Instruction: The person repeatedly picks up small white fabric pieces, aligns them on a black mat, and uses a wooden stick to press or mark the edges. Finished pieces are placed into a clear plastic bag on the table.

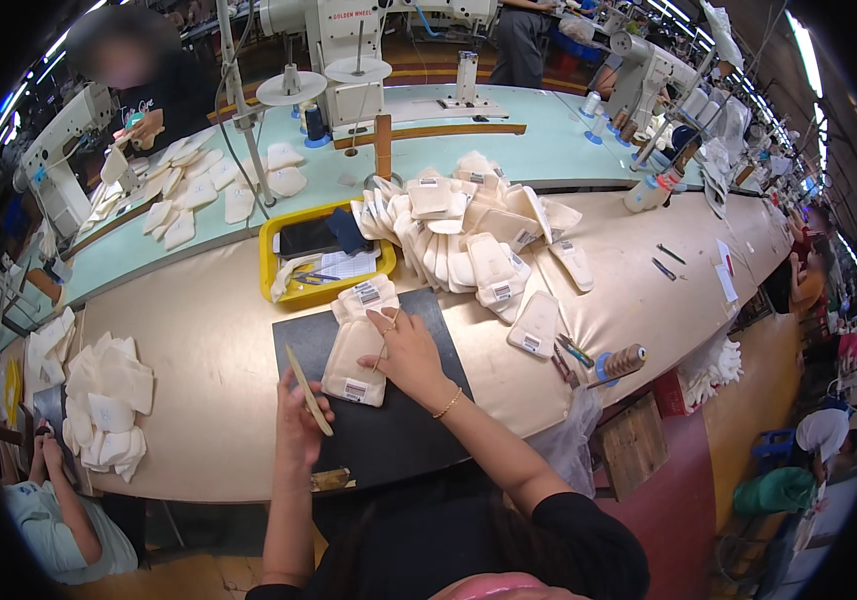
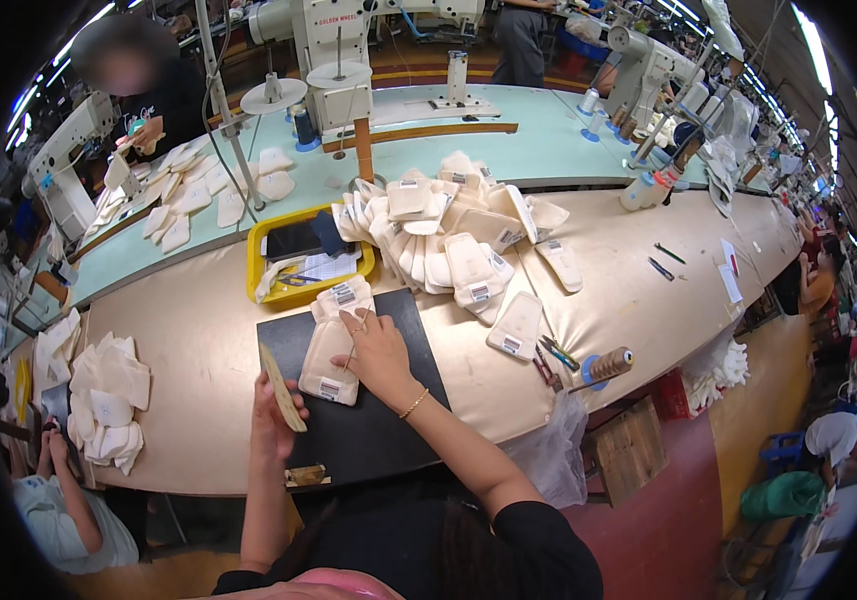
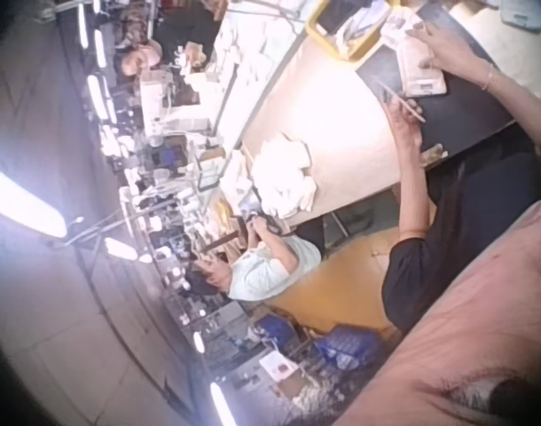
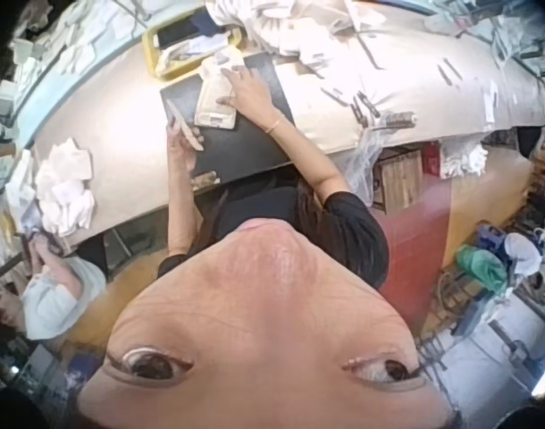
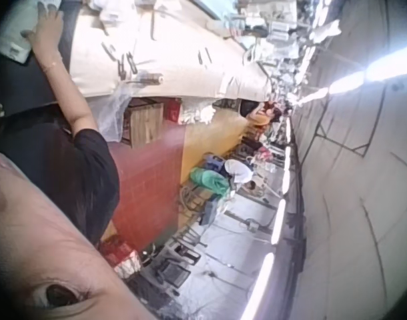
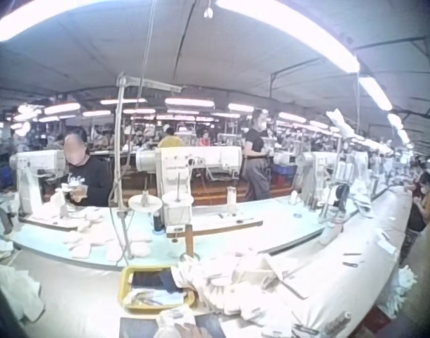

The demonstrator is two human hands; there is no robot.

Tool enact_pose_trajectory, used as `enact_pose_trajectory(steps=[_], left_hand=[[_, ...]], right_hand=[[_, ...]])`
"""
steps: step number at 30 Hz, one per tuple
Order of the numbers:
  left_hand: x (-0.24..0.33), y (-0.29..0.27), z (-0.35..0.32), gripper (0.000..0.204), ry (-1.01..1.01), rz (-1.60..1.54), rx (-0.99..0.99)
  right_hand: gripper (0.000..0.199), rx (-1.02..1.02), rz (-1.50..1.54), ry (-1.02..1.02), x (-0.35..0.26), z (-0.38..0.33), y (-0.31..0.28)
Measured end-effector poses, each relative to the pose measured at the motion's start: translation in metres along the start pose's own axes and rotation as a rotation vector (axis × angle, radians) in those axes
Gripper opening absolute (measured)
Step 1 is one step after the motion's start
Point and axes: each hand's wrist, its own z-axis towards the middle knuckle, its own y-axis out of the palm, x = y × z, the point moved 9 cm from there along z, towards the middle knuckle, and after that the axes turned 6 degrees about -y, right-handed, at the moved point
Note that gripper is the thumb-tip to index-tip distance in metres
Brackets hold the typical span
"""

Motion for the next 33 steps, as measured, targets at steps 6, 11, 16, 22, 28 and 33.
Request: enact_pose_trajectory(steps=[6, 11, 16, 22, 28, 33], left_hand=[[-0.018, -0.018, -0.015, 0.066, -0.005, -0.017, 0.163], [0.010, -0.027, -0.004, 0.066, 0.107, 0.019, 0.174], [0.037, -0.019, -0.016, 0.066, 0.190, -0.031, 0.133], [0.034, 0.009, -0.047, 0.085, 0.168, 0.275, -0.028], [0.027, 0.036, -0.064, 0.085, 0.279, 0.770, -0.140], [0.007, 0.076, -0.076, 0.072, 0.420, 1.354, -0.326]], right_hand=[[0.061, -0.232, 0.102, 0.204, 0.002, 0.000, 0.025], [0.053, -0.203, 0.210, 0.243, -0.006, -0.010, 0.024], [0.056, -0.103, 0.537, 0.223, -0.010, -0.030, 0.005], [0.055, -0.119, 0.605, 0.243, -0.010, -0.085, -0.015], [0.049, -0.159, 0.291, 0.176, -0.001, -0.128, -0.012], [0.049, -0.008, 0.325, 0.196, 0.009, -0.129, -0.021]])
